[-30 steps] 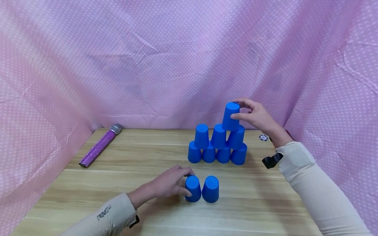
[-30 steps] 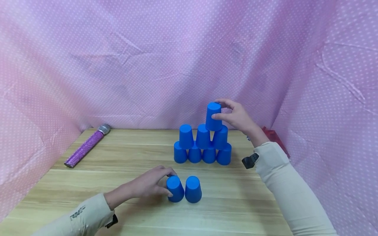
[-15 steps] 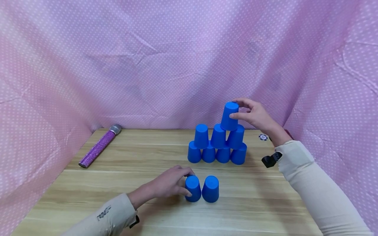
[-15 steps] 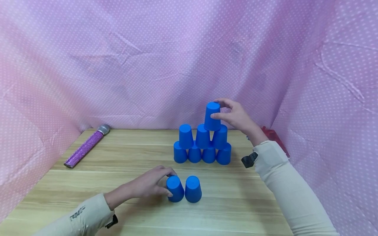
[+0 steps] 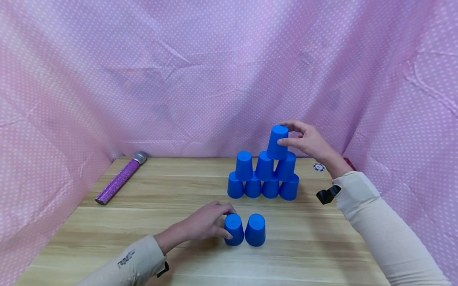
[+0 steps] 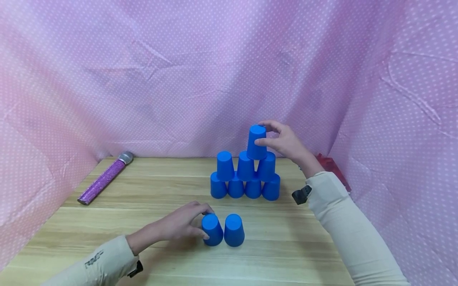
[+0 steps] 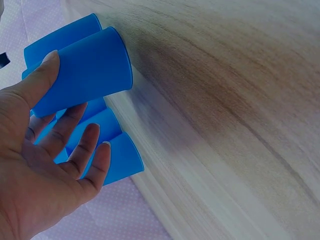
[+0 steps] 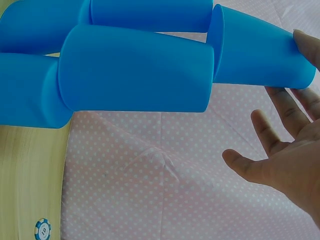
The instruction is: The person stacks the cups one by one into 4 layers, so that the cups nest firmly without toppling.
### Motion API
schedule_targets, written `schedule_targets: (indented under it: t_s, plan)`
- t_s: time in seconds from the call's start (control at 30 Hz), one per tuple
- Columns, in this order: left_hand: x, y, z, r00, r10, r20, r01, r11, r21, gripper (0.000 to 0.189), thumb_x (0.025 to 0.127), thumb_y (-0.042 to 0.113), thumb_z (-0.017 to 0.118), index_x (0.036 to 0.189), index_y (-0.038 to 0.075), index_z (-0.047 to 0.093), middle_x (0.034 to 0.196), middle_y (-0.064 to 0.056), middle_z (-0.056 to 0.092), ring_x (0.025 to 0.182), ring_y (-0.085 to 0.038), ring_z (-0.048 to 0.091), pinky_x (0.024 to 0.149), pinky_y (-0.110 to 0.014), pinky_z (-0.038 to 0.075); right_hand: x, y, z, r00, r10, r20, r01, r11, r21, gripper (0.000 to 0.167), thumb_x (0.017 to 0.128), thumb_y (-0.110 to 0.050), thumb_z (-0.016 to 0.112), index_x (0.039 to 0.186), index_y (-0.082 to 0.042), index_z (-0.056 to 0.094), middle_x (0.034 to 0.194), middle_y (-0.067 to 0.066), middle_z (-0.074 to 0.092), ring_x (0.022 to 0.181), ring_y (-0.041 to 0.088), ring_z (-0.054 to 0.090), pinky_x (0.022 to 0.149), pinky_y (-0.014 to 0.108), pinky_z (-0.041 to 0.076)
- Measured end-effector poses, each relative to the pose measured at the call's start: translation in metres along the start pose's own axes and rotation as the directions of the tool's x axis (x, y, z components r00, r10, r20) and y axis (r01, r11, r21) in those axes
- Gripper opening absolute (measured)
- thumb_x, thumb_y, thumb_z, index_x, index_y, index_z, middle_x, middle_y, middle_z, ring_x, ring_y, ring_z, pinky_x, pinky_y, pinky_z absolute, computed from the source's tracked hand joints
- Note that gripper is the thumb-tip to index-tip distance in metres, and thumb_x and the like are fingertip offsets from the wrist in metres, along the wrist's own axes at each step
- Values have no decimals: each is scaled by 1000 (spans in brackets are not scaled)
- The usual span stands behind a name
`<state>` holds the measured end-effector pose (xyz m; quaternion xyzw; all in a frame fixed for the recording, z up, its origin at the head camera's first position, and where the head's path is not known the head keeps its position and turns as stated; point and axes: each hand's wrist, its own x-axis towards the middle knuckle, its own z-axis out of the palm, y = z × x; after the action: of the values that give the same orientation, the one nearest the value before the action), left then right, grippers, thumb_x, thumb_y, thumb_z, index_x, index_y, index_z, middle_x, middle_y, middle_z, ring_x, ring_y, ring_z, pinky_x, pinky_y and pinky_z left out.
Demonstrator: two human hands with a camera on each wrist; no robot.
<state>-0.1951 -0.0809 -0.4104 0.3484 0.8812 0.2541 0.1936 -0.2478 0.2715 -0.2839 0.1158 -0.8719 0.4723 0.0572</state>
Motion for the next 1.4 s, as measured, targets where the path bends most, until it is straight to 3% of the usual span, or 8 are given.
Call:
schedule_targets:
  t_s: [1.4]
  plan:
    - [0, 1, -1, 1000, 11, 6, -11, 1000, -3, 46, 83, 43, 80, 122, 32, 59, 121, 12, 65, 120, -20, 54, 95, -40, 52, -2, 5, -2, 1000, -17, 2, 17, 999, 35, 57, 92, -23, 71, 144, -16, 51, 143, 13, 54, 138, 32, 40, 115, 66, 23]
